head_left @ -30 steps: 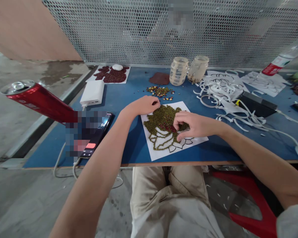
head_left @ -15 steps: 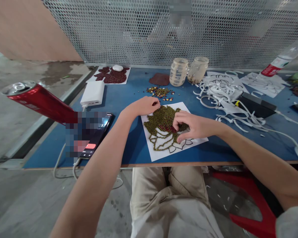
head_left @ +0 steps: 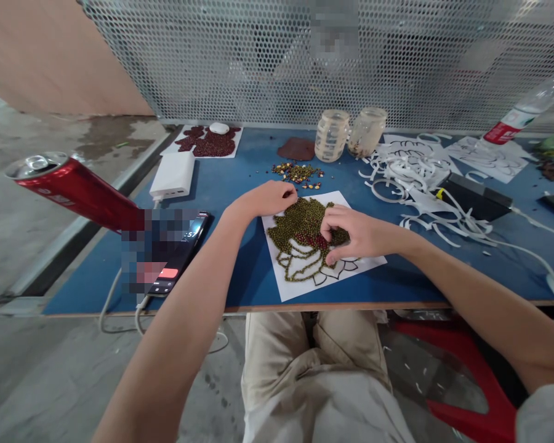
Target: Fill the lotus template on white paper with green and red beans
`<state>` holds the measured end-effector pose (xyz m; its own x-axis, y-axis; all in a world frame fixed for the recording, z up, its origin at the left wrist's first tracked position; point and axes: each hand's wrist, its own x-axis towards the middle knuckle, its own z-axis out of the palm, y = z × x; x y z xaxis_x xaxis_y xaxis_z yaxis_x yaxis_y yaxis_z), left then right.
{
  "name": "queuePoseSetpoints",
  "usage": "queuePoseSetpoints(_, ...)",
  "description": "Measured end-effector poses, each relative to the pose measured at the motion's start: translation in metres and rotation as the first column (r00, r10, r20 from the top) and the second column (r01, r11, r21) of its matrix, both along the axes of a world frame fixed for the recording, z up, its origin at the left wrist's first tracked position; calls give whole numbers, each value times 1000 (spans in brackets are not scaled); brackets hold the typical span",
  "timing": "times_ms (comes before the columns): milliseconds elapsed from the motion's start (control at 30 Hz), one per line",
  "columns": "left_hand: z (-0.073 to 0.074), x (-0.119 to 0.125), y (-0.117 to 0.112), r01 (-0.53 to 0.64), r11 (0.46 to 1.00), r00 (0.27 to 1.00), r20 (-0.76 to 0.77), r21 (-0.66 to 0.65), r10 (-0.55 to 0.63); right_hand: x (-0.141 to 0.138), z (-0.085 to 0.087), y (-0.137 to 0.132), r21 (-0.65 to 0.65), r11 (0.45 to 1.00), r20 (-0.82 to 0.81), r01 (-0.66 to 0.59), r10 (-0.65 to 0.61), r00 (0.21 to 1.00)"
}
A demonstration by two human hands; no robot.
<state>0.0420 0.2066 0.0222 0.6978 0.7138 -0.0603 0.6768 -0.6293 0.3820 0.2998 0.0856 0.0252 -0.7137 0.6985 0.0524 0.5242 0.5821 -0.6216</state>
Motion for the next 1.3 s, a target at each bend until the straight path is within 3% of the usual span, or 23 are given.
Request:
queuePoseSetpoints(233, -1, -1, 0, 2, 1000, 1000, 7, -9, -2, -2, -6, -3, 43, 998, 44, 37, -38, 998)
queuePoseSetpoints(367, -3, 0, 2, 13, 1000, 1000, 7, 4, -13, 4, 5, -3, 14, 997, -108, 77, -75, 991)
queuePoseSetpoints(500, -1, 2, 1, 10, 1000, 1000, -21, 18, -9, 20, 13, 7, 96, 983, -217, 156, -132, 967)
queuePoseSetpoints(633, 1, 2, -1, 5, 1000, 1000, -17, 8, -5, 32, 6, 21, 210, 957, -148, 199, -170, 974)
queuePoseSetpoints(767, 1, 2, -1, 10, 1000, 1000, -8, 14, -10, 39, -7, 36, 278, 909, -119, 311, -289, 950)
queuePoseSetpoints(900, -2, 1, 2, 22, 1000, 1000, 10, 19, -22, 43, -17, 59, 331, 850, -83, 410, -407, 910)
queuePoseSetpoints(1033, -3, 2, 3, 23, 999, 1000, -4, 23, -22, 37, -14, 98, 377, 822, -19, 427, -454, 891)
queuePoseSetpoints(1167, -1, 2, 2, 19, 999, 1000, -12, 34, -18, 17, -6, 139, 393, 823, 80, 411, -475, 876)
queuePoseSetpoints(1300, -2, 2, 1, 23, 999, 1000, -10, 35, -23, -1, -8, 163, 369, 831, 175, 417, -502, 847)
